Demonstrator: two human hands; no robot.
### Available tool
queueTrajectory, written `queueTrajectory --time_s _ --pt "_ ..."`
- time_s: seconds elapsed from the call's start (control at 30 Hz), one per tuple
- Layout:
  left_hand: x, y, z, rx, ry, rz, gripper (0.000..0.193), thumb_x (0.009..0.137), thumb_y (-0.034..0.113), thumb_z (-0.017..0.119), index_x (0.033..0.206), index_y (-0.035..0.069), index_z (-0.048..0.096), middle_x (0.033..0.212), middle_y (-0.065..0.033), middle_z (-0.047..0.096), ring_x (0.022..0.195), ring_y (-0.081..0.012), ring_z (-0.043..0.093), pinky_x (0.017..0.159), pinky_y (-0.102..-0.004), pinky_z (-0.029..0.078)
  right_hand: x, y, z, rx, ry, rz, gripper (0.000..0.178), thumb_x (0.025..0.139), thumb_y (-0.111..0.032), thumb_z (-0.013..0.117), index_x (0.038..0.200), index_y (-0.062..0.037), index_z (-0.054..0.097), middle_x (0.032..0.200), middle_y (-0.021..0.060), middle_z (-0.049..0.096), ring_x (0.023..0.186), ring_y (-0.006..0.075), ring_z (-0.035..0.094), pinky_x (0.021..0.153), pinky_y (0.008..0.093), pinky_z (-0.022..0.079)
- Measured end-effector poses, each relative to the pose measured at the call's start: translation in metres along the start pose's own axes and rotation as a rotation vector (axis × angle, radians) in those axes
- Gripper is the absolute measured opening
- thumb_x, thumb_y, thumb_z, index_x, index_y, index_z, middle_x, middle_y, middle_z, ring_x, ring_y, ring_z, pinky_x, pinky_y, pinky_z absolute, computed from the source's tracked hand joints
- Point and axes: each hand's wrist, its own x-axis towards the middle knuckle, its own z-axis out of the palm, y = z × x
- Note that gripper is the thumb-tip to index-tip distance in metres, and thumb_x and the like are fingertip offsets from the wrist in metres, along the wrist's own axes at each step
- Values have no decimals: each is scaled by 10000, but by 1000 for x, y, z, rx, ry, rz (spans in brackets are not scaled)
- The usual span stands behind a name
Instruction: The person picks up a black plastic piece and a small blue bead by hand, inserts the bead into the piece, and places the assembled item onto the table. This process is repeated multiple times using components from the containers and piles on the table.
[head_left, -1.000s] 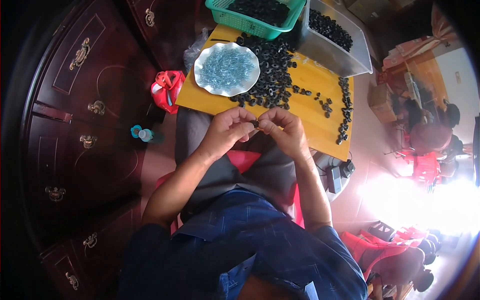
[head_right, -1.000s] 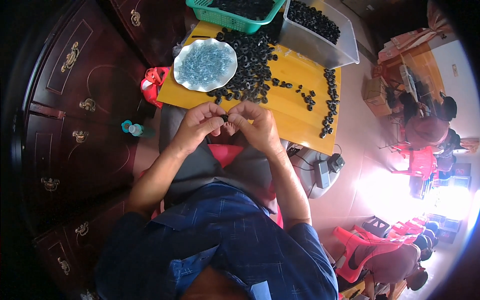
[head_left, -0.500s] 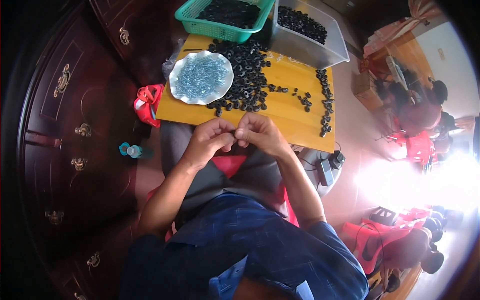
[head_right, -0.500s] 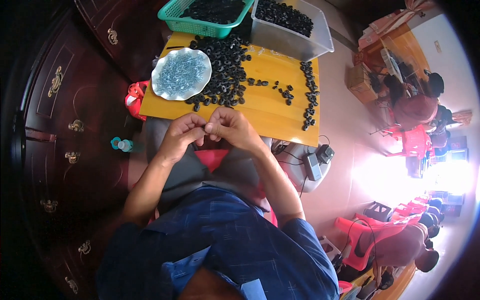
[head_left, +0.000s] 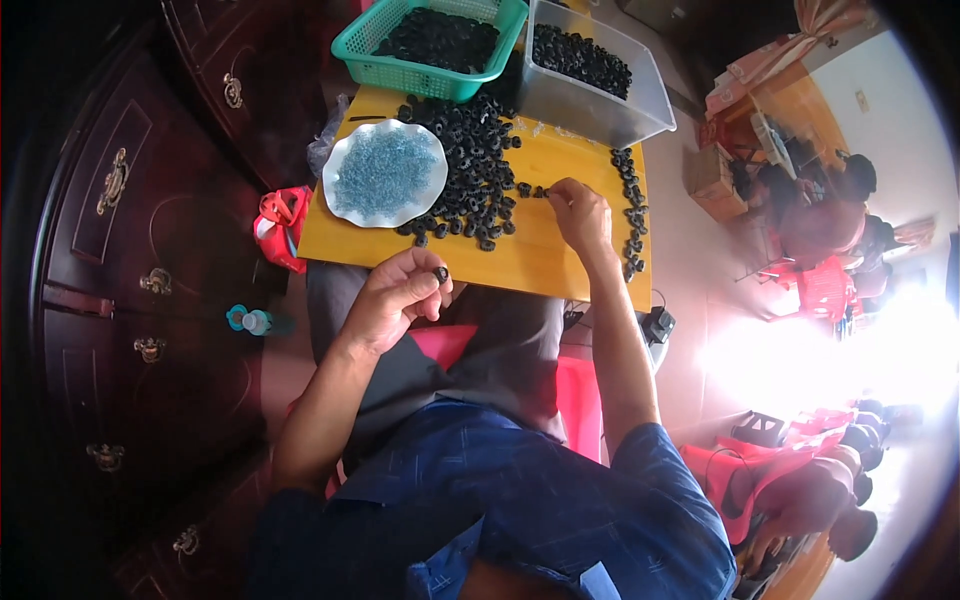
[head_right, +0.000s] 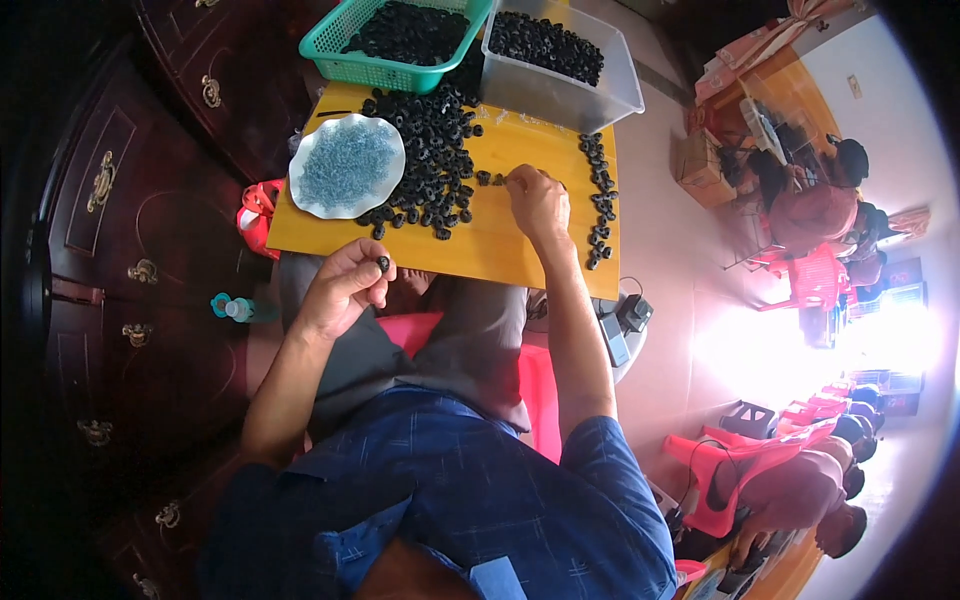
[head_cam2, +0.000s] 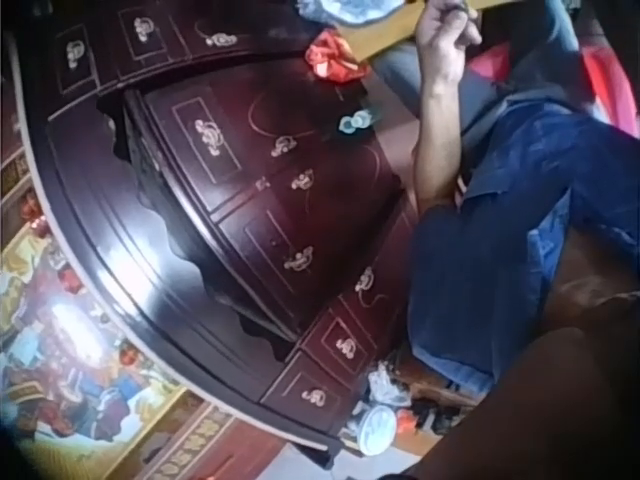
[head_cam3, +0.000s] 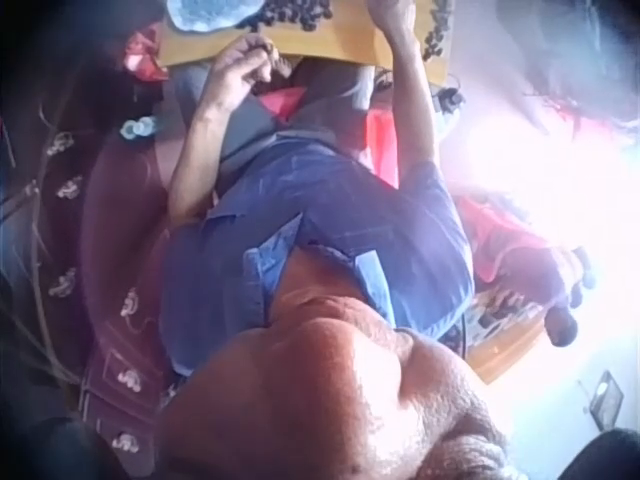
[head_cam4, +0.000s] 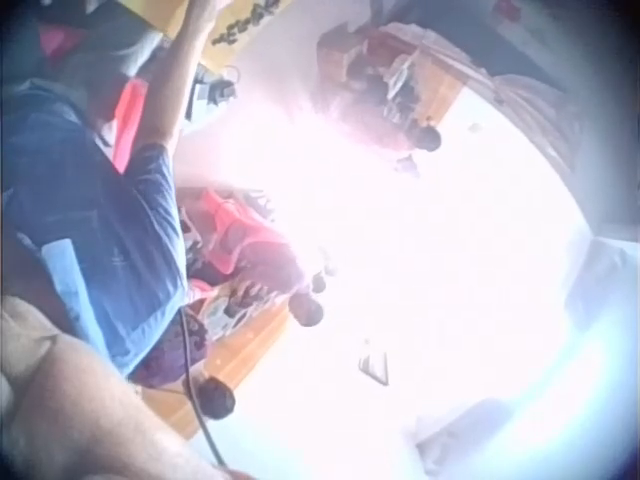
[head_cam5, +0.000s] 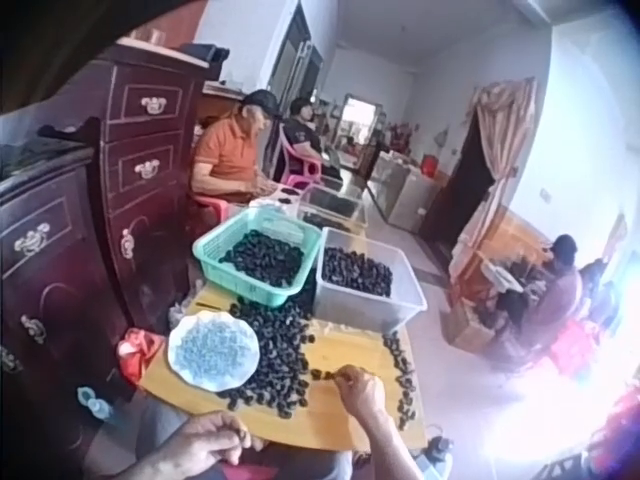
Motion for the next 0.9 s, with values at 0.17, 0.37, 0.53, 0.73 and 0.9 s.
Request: queueTrajectory --time_s 0.17,0.37,0.53,0.73,0.9 --pt "-1 0 -1 40 -3 -22 123 952 129 655 1055 74 618 909 -44 671 695 -73 607 630 -194 497 0 2 14 -40 16 -98 174 861 -205 626 958 -114 736 954 129 705 889 352 683 819 440 540" --pt "0 0 -3 59 37 -21 120 952 135 656 1052 78 619 900 -42 675 674 -67 600 616 -190 486 -3 -1 20 -90 11 -98 173 865 -223 636 964 -122 737 963 136 687 897 354 680 825 451 539" --pt "0 0 -3 75 53 -27 117 954 142 655 1046 79 618 899 -42 673 675 -64 597 615 -195 480 -15 -3 21 -219 -26 -79 191 908 -229 589 991 -75 666 1026 161 670 922 377 663 825 464 526" --pt "1 0 -2 83 71 -45 120 954 146 655 1045 79 616 893 -39 673 672 -63 593 613 -199 477 -35 -8 17 -118 80 -21 151 943 -187 581 985 -44 604 960 181 658 856 363 663 772 446 523" --pt "0 -2 -1 79 74 -62 116 953 139 652 1047 81 615 890 -41 678 671 -60 589 615 -196 475 -64 -32 9 988 -96 254 101 966 -145 631 982 -54 591 796 -23 574 636 55 509 569 206 411"
